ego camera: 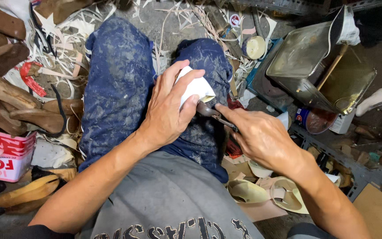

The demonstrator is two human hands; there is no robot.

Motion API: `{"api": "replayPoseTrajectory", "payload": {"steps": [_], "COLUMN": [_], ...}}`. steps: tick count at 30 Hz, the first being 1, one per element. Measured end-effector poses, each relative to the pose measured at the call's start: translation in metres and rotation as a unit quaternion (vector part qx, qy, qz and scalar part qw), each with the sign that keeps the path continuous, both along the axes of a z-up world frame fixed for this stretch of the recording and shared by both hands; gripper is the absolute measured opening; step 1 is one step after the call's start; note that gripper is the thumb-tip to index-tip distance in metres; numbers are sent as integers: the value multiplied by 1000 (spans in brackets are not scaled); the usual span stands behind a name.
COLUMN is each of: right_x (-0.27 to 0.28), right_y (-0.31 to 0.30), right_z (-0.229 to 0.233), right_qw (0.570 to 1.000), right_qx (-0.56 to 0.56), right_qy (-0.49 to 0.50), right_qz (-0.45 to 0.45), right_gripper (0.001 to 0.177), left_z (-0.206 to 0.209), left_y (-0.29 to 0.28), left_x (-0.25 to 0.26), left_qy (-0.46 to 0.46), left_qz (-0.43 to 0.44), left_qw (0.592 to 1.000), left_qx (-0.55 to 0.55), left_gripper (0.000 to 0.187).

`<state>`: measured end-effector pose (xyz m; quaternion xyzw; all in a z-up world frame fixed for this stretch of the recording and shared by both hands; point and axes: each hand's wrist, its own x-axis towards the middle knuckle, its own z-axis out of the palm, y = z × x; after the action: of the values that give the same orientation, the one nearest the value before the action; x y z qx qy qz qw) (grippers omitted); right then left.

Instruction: The person holds a white shoe with a wooden last on their lap and uses a hammer to repeatedly tap the shoe's sole and edges. They rotate the shoe to work on different sections and occasionally use a small metal tool to adjust the sole area.

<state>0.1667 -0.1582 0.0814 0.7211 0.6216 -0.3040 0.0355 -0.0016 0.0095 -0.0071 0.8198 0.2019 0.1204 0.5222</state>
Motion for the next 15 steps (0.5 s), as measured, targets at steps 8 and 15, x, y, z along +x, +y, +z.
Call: {"api": "replayPoseTrajectory", "payload": {"steps": [8, 15], "right_x": [37, 29], "right_y": [19, 23], "right_z": [-9, 35], "right_qw": [918, 989], "right_qx": [-129, -110], "right_qy": [341, 85], "right_qz": [-155, -44], "right_gripper": [33, 49], "left_z": [-3, 6], "left_y": [7, -7], "left_x": [-1, 3], "left_qy": [-27, 0], "left_qz": [-10, 12], "left_qw": [999, 1000], "left_qx": [-34, 17], "left_gripper": [46, 43]}}
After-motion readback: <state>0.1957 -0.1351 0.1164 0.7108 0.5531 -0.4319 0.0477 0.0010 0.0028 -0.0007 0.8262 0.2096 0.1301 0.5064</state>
